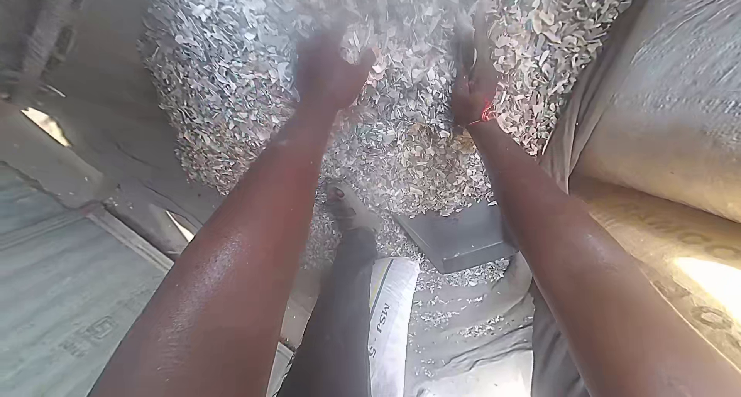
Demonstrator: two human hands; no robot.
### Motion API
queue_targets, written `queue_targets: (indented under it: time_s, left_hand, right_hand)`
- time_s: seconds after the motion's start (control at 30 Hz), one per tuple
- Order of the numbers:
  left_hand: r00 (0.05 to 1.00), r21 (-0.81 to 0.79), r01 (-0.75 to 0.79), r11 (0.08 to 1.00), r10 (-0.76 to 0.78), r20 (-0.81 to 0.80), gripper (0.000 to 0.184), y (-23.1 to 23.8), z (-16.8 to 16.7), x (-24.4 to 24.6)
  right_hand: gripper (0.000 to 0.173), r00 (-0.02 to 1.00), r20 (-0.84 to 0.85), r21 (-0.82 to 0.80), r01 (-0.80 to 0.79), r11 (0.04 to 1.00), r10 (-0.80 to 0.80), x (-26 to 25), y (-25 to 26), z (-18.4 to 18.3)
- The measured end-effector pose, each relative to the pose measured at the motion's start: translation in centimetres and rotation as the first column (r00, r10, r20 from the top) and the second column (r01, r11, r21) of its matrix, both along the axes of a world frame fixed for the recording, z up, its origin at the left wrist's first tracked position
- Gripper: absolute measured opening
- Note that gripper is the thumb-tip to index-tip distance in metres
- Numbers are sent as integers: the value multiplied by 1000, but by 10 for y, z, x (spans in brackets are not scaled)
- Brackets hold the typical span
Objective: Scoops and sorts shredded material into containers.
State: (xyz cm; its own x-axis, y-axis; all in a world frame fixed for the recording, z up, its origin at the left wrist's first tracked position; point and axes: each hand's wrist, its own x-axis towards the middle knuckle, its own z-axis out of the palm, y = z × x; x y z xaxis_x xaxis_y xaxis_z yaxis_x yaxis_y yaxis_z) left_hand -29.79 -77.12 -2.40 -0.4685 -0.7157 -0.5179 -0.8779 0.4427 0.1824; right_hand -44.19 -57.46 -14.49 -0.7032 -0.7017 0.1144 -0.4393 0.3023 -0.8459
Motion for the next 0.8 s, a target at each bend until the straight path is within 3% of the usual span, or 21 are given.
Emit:
queue_targets:
  time_s: [0.17, 0.43, 0.5, 0.57, 0.63, 0.67, 0.73, 0.8]
  left_hand:
    - [994, 166, -77, 983, 64, 85, 78, 59, -17, 23]
    - [986, 319, -143, 937, 107, 128, 72, 242, -83, 79]
    - [983, 465, -123, 877, 45, 176, 76, 276, -88, 97]
    - [976, 666, -58, 744, -97, 193, 82, 300, -92, 117]
    - [952, 784, 48, 619, -265, 150, 76, 306, -87, 123]
    - [945, 763, 107, 637, -304, 122, 69, 296, -77, 116]
    - [958, 551, 240, 799, -286, -2, 55, 249, -50, 87]
    - [952, 241, 301, 923, -277, -127, 54, 169, -23, 37]
  right_hand:
    - [54, 998, 34, -19, -60, 998, 60, 18, 31, -4]
    - [53, 963, 157, 120, -239, 964, 219, 78, 167, -15]
    - [62, 942, 215, 243, -308, 920, 259, 95, 215, -7]
    - [60, 914, 317, 416, -374, 829, 254, 112, 262, 0]
    - [54, 923, 338, 531, -346, 773, 181, 127, 305, 9]
    - [54, 935, 330, 570, -308, 762, 132, 133, 322, 14]
    - [58, 941, 338, 629, -254, 735, 35, 139, 351, 30]
    - [63, 917, 396, 684, -263, 680, -44, 144, 374, 41]
